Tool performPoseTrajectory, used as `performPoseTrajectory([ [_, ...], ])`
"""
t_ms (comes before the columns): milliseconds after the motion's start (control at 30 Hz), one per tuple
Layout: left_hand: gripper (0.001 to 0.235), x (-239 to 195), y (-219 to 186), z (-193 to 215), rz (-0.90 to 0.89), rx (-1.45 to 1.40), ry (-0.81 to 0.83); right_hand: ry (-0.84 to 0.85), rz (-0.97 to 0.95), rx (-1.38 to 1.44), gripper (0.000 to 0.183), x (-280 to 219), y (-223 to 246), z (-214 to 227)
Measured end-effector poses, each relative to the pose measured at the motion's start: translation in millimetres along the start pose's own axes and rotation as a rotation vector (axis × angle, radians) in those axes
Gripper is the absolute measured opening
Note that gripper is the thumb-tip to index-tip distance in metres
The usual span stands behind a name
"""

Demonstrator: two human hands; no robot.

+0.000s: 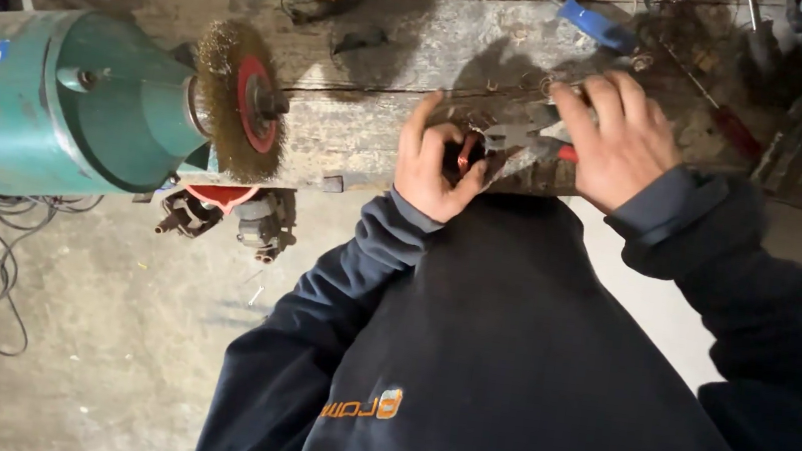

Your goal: Removing copper wire windings from an electric motor stator using pliers and cutters.

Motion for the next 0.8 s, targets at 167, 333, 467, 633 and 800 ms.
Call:
performPoseTrajectory([
  [167, 0.025, 0.5, -19.6, 1.7, -0.179, 0.296, 0.007, -0.008, 0.244, -0.274, 0.048, 30.6, 21.8, 19.6],
  [333, 0.025, -12.2, -17.7, -7.0, -0.224, 0.317, 0.011, -0.044, 0.517, -0.494, 0.054, 48.7, 38.2, 20.3],
  [467, 0.025, -24.6, -13.1, -9.8, -0.225, 0.276, -0.038, -0.042, 0.762, -0.713, 0.06, 60.6, 65.5, 19.9],
  [633, 0.03, -23.9, -11.7, -8.1, -0.223, 0.303, -0.056, -0.029, 0.714, -0.589, 0.042, 39.3, 41.7, -25.5],
  [800, 0.05, -6.9, -22.0, -7.7, -0.153, 0.177, -0.008, -0.024, 0.343, -0.125, 0.035, 32.4, 14.7, -14.4],
])
Point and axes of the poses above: each hand's wrist, its own x-axis towards the middle knuckle, its own z-axis out of the back of the hand, y = z × x, the point moved 10 cm from there along x, towards the middle knuckle, and after that the axes turned 14 degrees about -y, right-handed, at the moved point
